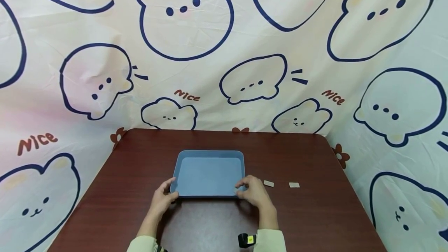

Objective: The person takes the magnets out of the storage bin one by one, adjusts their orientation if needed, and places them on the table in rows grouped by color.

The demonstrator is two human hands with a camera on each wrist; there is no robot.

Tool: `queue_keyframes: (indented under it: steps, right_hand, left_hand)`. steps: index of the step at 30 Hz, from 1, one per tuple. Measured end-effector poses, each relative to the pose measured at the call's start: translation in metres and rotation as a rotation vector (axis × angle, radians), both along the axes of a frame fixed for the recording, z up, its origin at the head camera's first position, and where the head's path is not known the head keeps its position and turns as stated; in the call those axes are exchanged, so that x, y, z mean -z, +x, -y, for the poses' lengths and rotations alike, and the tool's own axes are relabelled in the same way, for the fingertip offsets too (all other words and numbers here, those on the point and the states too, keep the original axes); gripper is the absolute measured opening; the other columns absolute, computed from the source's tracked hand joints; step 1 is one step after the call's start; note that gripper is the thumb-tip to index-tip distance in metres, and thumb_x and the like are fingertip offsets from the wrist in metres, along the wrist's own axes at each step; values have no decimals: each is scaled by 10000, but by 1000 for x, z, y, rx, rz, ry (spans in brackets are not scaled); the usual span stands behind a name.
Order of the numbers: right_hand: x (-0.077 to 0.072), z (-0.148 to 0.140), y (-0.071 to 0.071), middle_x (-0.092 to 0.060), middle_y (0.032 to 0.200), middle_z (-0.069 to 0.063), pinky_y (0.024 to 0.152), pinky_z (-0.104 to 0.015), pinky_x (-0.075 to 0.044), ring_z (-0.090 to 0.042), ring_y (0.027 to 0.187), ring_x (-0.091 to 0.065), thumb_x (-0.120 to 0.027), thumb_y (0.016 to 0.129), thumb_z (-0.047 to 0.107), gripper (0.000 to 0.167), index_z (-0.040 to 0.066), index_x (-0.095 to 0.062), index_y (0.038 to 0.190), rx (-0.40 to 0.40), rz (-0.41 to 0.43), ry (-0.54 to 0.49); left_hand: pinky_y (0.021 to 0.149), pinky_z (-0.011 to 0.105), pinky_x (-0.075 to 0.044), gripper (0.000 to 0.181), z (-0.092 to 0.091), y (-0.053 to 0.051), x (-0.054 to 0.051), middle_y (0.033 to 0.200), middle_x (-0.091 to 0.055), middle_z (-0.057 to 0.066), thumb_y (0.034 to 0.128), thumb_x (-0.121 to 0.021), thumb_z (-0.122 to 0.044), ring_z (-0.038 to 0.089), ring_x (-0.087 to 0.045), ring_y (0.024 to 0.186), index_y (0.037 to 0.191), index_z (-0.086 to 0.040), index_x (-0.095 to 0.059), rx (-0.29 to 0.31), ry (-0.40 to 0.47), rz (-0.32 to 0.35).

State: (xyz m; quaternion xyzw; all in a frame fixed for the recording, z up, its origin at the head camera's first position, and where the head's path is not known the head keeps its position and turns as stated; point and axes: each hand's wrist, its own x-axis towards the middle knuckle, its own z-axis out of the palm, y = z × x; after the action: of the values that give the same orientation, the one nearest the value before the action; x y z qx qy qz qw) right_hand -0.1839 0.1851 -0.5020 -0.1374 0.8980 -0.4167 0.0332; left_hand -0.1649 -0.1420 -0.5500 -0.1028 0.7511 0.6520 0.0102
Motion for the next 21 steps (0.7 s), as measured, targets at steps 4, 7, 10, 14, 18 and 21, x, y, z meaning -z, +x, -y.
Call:
queue_keyframes:
  steps: [4, 7, 10, 14, 18, 21]
  right_hand:
    - [0, -13, 3, -578, 898, 36, 683, -357, -466, -201, 826, -552, -757, 745, 51, 151, 99, -722, 884, 59, 9, -10]
    - [0, -24, 5, -585, 886, 35, 690, -350, -471, -174, 823, -563, -758, 736, 35, 161, 99, -724, 880, 109, 14, -5]
    - [1, -34, 8, -589, 895, 23, 662, -335, -471, -163, 814, -556, -757, 741, 37, 160, 122, -725, 872, 154, 34, -4]
    - [4, -46, 12, -597, 994, -60, 568, -338, -487, -168, 758, -563, -749, 748, 18, 159, 110, -718, 874, 201, 90, -67]
    - [7, -57, 16, -595, 988, -83, 574, -344, -496, -174, 757, -576, -743, 748, 0, 162, 80, -714, 886, 234, 112, -98]
    - [9, -66, 17, -592, 921, -40, 636, -332, -476, -176, 795, -572, -746, 752, 24, 154, 87, -716, 889, 260, 104, -55]
  left_hand:
    - [468, 286, -350, 632, 0, -2, 4, 1236, -455, 179, 767, -601, 38, 143, -367, 546, 1371, -79, -459, -6, -9, -3]
    - [465, 287, -352, 638, -1, -2, 4, 1229, -460, 185, 754, -605, 30, 155, -376, 555, 1368, -71, -462, -8, -17, -16]
    - [451, 285, -347, 636, -1, -2, 3, 1213, -464, 199, 747, -603, 27, 155, -371, 541, 1362, -50, -462, -13, -23, -37]
    - [442, 284, -347, 632, -1, 0, 2, 1207, -464, 199, 750, -598, 25, 153, -363, 528, 1363, -43, -459, -15, -26, -44]
    - [458, 281, -343, 631, 0, 0, 1, 1213, -462, 183, 762, -603, 25, 140, -361, 529, 1368, -74, -463, -11, -18, -15]
    - [465, 277, -338, 632, 0, -1, 0, 1225, -453, 179, 772, -609, 23, 124, -356, 524, 1376, -81, -454, -2, -17, 0]
